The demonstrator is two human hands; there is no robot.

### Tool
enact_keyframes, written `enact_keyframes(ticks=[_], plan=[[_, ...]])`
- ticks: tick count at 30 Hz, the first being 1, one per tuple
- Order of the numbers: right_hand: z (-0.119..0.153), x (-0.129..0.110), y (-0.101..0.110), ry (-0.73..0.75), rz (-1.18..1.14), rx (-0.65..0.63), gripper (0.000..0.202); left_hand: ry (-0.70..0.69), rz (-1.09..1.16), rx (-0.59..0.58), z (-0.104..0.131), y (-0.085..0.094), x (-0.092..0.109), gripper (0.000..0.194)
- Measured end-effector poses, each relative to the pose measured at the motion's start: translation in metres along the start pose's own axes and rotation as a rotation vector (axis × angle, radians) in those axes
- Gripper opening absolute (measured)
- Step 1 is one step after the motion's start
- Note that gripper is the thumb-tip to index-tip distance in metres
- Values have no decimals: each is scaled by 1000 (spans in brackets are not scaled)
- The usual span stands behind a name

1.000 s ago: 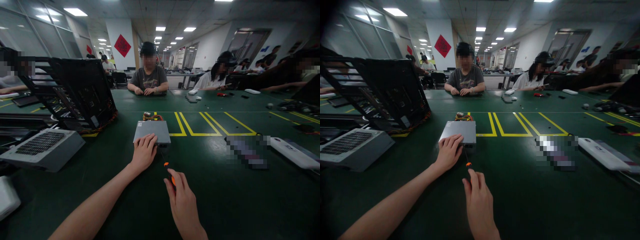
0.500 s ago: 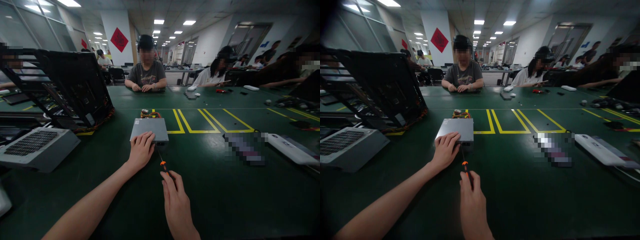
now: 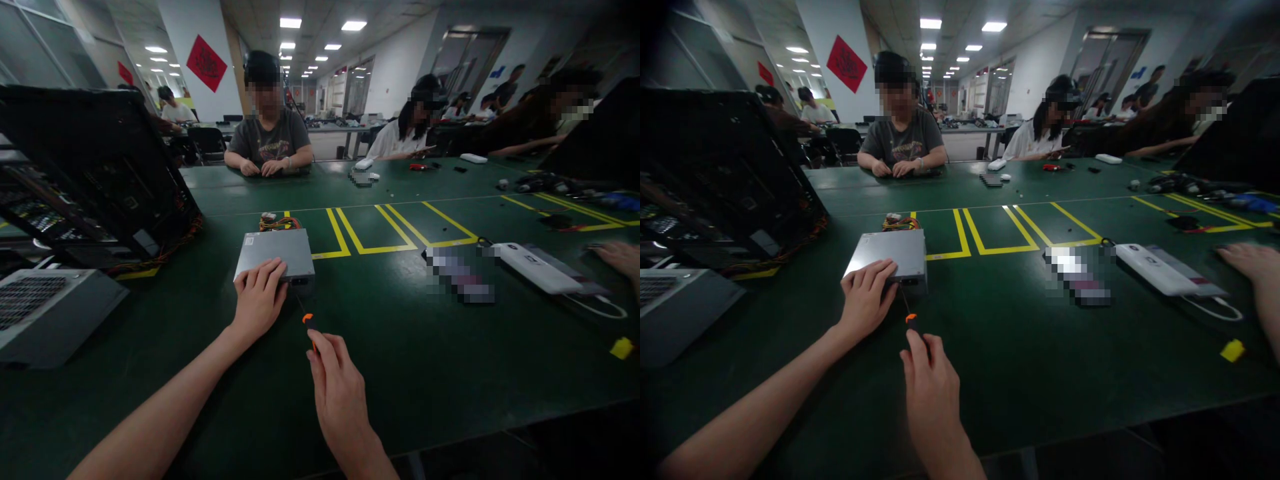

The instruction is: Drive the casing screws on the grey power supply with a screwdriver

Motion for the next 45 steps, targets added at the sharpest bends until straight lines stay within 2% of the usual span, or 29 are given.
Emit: enact_keyframes(ticks=[5, 9, 14, 22, 28, 34, 37, 42, 45], plan=[[2, -13, 0, 69, -6, 31, 29, 7, -3, -6, 0, 0, 0, 37], [2, -8, 5, 65, -22, 84, 28, 14, -6, -23, 0, 0, -1, 36], [0, 0, -2, 20, -59, 1, 26, 23, -3, -28, 0, 1, -2, 36], [9, -16, -15, 102, 63, -16, 31, 18, -8, -42, 0, 2, -2, 35], [12, -11, -29, 88, 54, -171, 31, 12, -24, -48, 1, 2, -3, 35], [12, -9, -32, 34, -5, -238, 30, 9, -15, -41, 2, 3, -3, 35], [12, -8, -31, 12, -24, -243, 30, 13, -18, -33, 2, 3, -4, 35], [13, -8, -29, 28, -23, -170, 27, 4, -44, -38, 3, 4, -5, 35], [15, -4, -36, 31, 6, -201, 30, 8, -58, -44, 3, 4, -6, 34]])
Point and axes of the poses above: each hand's wrist, its own z-axis away from the middle knuckle, its own y-axis out of the back of the hand, x = y × z, the point moved 9 cm from there along -z, towards the middle knuckle, and after that the axes turned 13 degrees about z, right-handed, at the moved point
